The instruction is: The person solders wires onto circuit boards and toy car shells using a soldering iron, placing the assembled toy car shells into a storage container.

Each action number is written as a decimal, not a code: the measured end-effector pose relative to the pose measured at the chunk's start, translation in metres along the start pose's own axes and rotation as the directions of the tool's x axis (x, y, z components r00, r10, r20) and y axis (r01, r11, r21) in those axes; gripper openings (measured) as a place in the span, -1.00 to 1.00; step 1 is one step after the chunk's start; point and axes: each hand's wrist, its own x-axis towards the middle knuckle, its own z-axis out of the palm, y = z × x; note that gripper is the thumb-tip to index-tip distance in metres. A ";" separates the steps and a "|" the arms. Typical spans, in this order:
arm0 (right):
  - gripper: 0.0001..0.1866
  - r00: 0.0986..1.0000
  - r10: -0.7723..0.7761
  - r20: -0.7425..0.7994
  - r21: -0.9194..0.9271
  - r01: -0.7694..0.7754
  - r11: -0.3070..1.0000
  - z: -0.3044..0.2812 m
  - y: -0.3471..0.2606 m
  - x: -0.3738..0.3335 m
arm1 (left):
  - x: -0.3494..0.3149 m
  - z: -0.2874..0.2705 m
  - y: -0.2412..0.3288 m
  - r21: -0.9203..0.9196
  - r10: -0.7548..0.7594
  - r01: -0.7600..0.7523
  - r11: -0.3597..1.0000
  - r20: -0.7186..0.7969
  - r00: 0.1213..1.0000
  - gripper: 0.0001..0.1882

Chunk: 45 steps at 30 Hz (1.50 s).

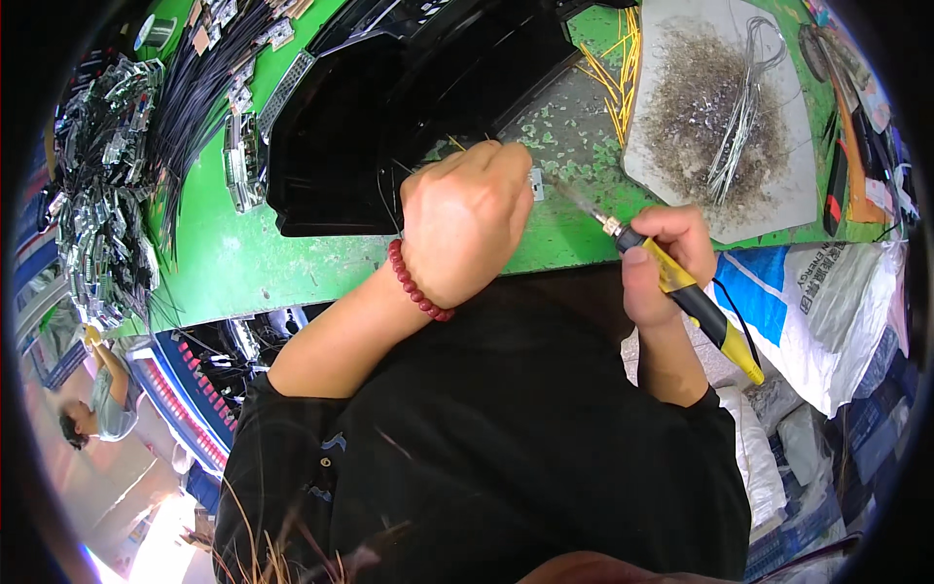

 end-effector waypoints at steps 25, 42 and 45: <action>-0.68 0.997 -0.065 0.049 0.055 0.062 0.997 -0.008 0.012 -0.009 | 0.001 0.000 0.004 0.089 0.046 -0.048 0.995 0.023 0.999 -0.83; -0.79 0.957 -0.189 0.222 -0.153 0.226 0.962 -0.003 0.008 0.004 | 0.000 0.000 0.005 0.072 0.037 -0.037 0.997 0.010 0.999 -0.82; -0.77 0.950 -0.226 0.217 -0.154 0.262 0.953 -0.002 0.009 0.006 | -0.001 -0.001 0.004 0.131 0.037 -0.045 0.990 0.056 0.998 -0.82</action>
